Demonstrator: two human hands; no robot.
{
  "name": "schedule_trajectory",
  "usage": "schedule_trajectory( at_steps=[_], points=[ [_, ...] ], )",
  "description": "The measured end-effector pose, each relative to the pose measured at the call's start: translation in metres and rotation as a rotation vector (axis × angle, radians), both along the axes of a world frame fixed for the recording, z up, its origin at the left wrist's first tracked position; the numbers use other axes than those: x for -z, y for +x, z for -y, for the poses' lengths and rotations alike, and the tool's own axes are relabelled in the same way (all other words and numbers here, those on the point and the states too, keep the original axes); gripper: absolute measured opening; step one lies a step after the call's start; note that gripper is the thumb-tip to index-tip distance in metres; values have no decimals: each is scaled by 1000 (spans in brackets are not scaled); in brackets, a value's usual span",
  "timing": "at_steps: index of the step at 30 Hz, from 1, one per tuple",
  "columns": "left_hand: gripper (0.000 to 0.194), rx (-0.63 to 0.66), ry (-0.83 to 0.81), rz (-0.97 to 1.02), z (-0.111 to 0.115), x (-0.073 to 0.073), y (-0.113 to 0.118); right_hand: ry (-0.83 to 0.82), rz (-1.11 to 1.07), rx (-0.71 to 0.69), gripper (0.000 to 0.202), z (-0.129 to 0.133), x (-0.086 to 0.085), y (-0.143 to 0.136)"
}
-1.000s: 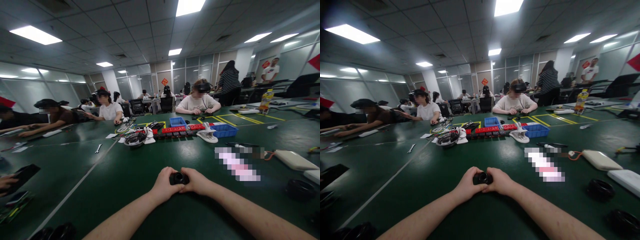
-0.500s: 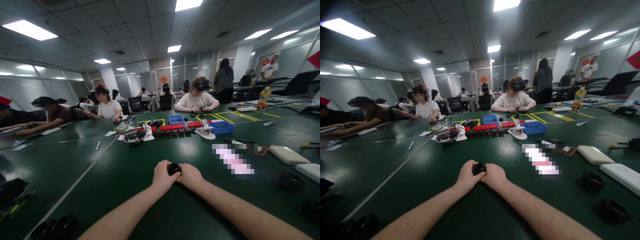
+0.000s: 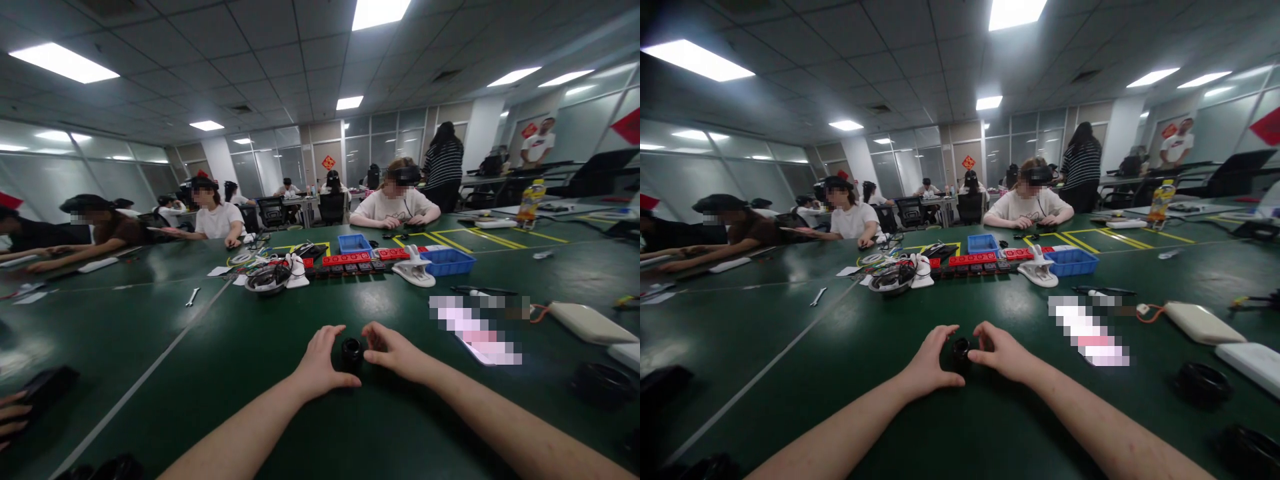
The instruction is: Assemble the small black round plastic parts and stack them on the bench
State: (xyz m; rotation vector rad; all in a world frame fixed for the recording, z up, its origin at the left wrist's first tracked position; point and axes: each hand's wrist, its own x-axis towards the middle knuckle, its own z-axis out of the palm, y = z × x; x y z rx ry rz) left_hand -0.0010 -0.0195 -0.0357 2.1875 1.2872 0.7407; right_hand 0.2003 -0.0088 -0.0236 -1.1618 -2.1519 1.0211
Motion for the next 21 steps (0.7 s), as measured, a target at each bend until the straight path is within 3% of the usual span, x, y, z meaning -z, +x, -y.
schedule_trajectory(
  at_steps=[3,9,17,21],
  points=[
    [76,48,17,-82,-2,0,-2,161,-7,131,40,5,9,-12],
    [50,11,89,-178,-2,2,2,197,27,206,58,12,16,-24],
    [36,-10,115,-226,-4,4,5,267,9,97,41,9,13,-27],
    [38,-21,127,-216,-2,3,5,318,-115,190,37,6,6,-25]
  ],
)
